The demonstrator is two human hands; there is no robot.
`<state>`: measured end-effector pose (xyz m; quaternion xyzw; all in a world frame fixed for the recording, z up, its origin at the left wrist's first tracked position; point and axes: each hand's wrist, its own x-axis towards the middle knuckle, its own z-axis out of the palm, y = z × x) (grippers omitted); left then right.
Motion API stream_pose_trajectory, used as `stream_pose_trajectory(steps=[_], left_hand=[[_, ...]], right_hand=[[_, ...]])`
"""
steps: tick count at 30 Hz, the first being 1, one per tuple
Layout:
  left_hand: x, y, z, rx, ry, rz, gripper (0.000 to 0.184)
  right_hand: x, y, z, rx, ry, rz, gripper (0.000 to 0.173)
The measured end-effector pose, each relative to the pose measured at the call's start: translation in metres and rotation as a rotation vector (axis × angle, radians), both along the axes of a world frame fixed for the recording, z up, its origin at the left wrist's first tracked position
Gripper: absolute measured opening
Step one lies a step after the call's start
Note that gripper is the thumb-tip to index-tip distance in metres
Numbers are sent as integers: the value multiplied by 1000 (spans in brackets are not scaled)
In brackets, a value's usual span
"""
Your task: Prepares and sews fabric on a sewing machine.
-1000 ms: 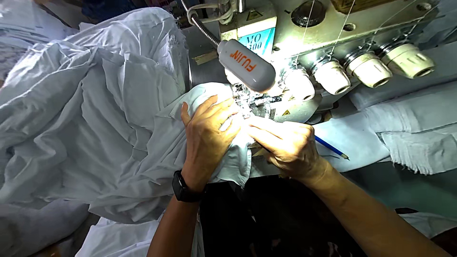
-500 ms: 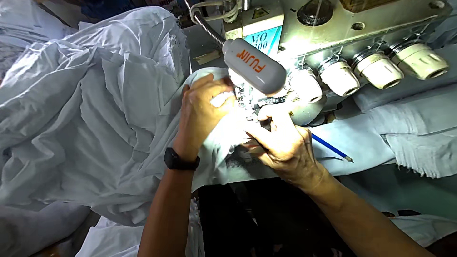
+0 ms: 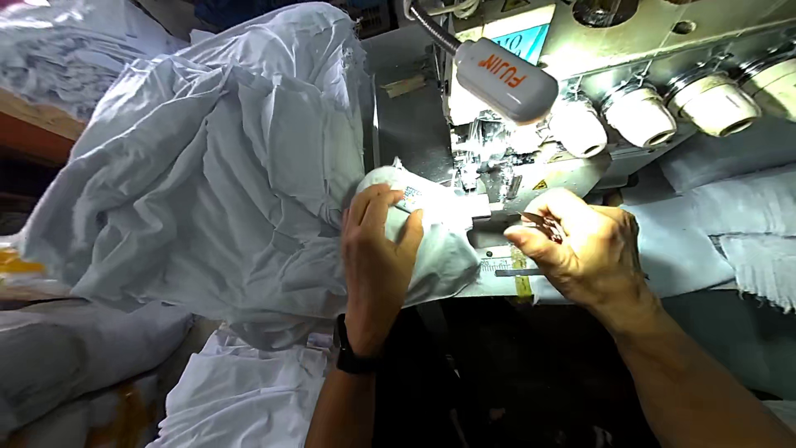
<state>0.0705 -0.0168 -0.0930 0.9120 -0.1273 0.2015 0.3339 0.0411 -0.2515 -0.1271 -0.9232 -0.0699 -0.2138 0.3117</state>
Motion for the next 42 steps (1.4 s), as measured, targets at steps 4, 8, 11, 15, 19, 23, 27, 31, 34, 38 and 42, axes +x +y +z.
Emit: stream_pose_trajectory(steps=[4, 8, 11, 15, 19, 23, 27, 31, 34, 38, 42], left_hand=[[24, 25, 23, 20, 91, -80, 42], [55, 38, 26, 14, 292, -134, 61], [27, 51, 34, -40, 284, -240, 36], [10, 56, 44, 42, 147, -370, 11], [7, 49, 51, 73, 94, -364, 16], [6, 46, 52, 58, 80, -419, 26], [6, 47, 51, 40, 87, -486, 36], [5, 42, 52, 53, 73, -509, 38], [1, 40, 51, 68, 47, -519, 40], [-3, 49, 51, 141, 95, -424, 36], [19, 54, 47, 0, 127, -390, 15]], right_hand=[[6, 17, 16, 5, -32, 60, 40], [13, 28, 21, -24, -121, 119, 28], [13, 30, 25, -105, -149, 53, 26], [15, 42, 32, -180, -120, 15, 25], [29, 59, 36, -222, -153, 79, 20], [36, 58, 38, -95, -168, 176, 18], [24, 52, 58, 277, 112, 242, 13], [23, 61, 65, 391, 304, 266, 13], [32, 72, 67, 449, 330, 274, 11], [21, 55, 66, 523, 239, 324, 11], [-6, 35, 14, 337, 266, 192, 32]])
